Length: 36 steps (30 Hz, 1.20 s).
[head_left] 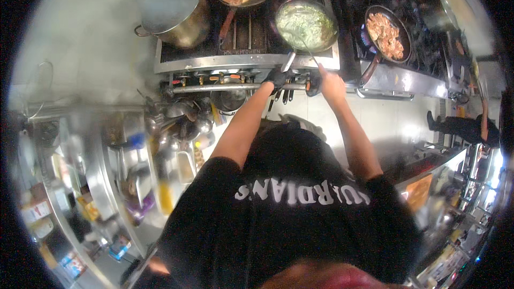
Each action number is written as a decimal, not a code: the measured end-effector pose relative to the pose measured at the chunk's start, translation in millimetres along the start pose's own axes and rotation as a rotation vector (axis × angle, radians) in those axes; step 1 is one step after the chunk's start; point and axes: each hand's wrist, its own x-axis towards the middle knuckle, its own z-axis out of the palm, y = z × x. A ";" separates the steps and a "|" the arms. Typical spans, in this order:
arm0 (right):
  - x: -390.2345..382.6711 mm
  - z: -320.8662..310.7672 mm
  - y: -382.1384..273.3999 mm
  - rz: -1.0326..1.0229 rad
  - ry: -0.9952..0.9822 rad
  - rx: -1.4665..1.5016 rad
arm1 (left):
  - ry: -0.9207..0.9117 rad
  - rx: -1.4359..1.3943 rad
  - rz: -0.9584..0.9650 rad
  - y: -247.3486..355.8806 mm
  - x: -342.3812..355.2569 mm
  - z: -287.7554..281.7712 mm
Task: The person prepares food by cutting items on a cutting board, stirring a pan on the stove, and moving items on a counter in a kitchen.
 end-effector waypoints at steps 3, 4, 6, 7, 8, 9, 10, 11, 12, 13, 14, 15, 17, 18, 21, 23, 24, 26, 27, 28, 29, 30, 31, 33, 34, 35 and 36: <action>-6.4 17.9 66.3 0.203 0.096 0.027 | -0.083 -0.155 0.081 56.6 -11.6 20.3; 4.6 23.1 56.8 0.196 0.156 0.067 | -0.073 -0.153 0.075 56.6 -9.2 15.5; 14.1 17.1 27.9 0.171 0.196 0.113 | -0.080 0.013 0.018 42.7 -6.9 13.8; 14.3 4.7 11.9 0.157 0.101 0.059 | -0.070 0.014 0.001 32.4 -5.8 7.5; 8.1 -4.4 4.1 0.156 0.009 -0.001 | -0.076 -0.010 0.009 24.2 -5.8 4.6; -3.8 -9.2 14.7 0.098 0.046 0.001 | -0.084 -0.037 0.018 17.1 -6.1 1.5; -13.8 -15.3 28.9 0.098 0.041 -0.007 | -0.089 -0.071 0.035 15.8 -3.2 -0.6; -25.6 -19.8 45.0 0.053 0.053 -0.044 | -0.159 0.099 0.067 12.4 -2.2 -4.1; -30.6 -21.1 58.3 0.008 0.061 -0.080 | -0.167 0.086 0.062 15.1 1.5 3.9; -14.9 -21.7 64.6 0.071 -0.097 -0.115 | -0.210 -0.067 0.019 14.4 5.6 12.8; 1.5 -6.4 66.0 0.074 -0.098 -0.107 | -0.236 -0.211 -0.023 10.4 14.1 13.7; 28.1 5.9 61.2 0.001 0.071 0.083 | -0.151 -0.101 0.068 4.1 26.0 12.9; 66.2 12.3 32.2 -0.107 0.239 0.291 | 0.105 -0.027 0.153 -13.1 30.8 15.6; 75.1 13.8 6.1 0.062 0.231 0.231 | 0.246 -0.073 0.164 -16.7 21.4 27.5; 63.6 29.1 44.6 0.257 0.171 0.122 | 0.064 -0.147 0.065 40.4 -12.5 58.9; 60.4 31.2 38.7 0.039 0.274 0.150 | -0.053 -0.331 0.009 40.3 -19.0 37.0; 59.3 31.7 29.4 0.014 0.269 0.161 | -0.026 -0.333 0.002 28.6 -23.4 26.5; 49.2 5.5 13.5 0.178 0.253 0.256 | -0.148 -0.887 0.005 15.3 -34.9 22.8; 73.8 20.1 27.0 0.214 0.302 0.242 | -0.199 -0.958 0.047 12.4 -34.3 20.5; 87.4 17.1 33.6 0.228 0.299 0.230 | -0.280 -1.027 0.085 19.5 -36.7 25.4; 98.9 16.5 44.2 0.254 0.277 0.145 | -0.301 -1.361 -0.082 28.0 -42.6 35.0; 105.2 19.3 50.0 0.269 0.248 0.067 | -0.297 -1.689 -0.266 29.4 -48.2 41.6; 103.3 26.6 46.7 0.267 0.221 0.068 | -0.319 -1.756 -0.208 19.3 -56.2 45.7; 87.1 35.8 51.1 0.090 0.184 0.027 | -0.317 -1.750 -0.175 8.0 -59.5 52.6; 73.0 40.6 46.6 0.029 0.158 0.019 | -0.320 -1.738 -0.121 1.4 -58.3 52.6; 51.3 30.5 9.8 0.021 0.110 0.183 | -0.550 -1.956 -0.002 -40.9 -54.8 34.6; 21.9 12.5 49.3 0.162 0.119 0.252 | -0.329 -1.921 -0.241 21.0 -79.1 52.4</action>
